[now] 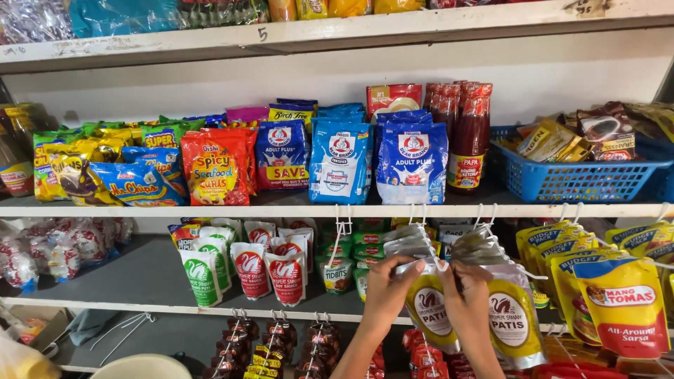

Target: Stocking grocery shelves with various packaged food items.

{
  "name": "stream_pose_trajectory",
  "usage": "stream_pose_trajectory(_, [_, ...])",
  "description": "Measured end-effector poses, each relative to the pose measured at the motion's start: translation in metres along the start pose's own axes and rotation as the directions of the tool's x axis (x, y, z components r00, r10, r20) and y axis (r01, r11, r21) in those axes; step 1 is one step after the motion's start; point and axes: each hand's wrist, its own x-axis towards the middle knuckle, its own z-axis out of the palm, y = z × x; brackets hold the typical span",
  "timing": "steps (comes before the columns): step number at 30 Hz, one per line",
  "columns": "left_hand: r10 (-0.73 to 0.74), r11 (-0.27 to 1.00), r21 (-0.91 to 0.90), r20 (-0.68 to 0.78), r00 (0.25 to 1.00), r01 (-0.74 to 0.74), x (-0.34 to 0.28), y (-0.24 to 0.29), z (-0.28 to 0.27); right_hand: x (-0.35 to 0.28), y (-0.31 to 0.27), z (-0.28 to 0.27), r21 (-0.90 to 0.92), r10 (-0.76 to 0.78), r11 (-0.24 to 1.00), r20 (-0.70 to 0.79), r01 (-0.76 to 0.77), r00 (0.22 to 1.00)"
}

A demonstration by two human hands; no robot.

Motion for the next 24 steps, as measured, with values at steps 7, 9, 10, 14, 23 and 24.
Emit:
stream_pose_trajectory(7, [-0.257, 0.833, -0.484, 0.087, 0.962, 0.267, -0.022, 0.002, -0.001, -0.019, -0.001, -0.004, -0.051, -0.068, 0.996, 0.015, 0.069, 0.998])
stream_pose_trajectory(9, [-0.227, 0.826, -0.511, 0.082, 0.970, 0.236, -0.025, -0.018, 0.000, -0.031, 0.011, -0.003, -0.067, 0.040, 0.997, 0.025, -0.038, 0.999])
stream_pose_trajectory(10, [-0.201, 0.816, -0.540, 0.069, 0.977, 0.206, -0.027, -0.028, 0.002, -0.037, 0.017, -0.006, -0.085, 0.148, 0.986, 0.041, -0.144, 0.988])
stream_pose_trajectory(14, [-0.131, 0.790, -0.606, -0.016, 0.991, 0.095, -0.033, -0.038, 0.008, -0.054, 0.014, -0.018, -0.028, 0.081, 0.996, 0.089, -0.079, 0.993])
stream_pose_trajectory(23, [-0.031, 0.981, -0.191, -0.242, 0.970, -0.017, -0.058, -0.047, 0.019, -0.090, 0.022, -0.079, -0.271, -0.242, 0.914, 0.231, 0.301, 0.942])
stream_pose_trajectory(24, [-0.078, 0.970, -0.242, -0.282, 0.956, 0.008, -0.062, -0.032, 0.021, -0.089, 0.017, -0.086, -0.263, -0.118, 0.950, 0.206, 0.171, 0.971])
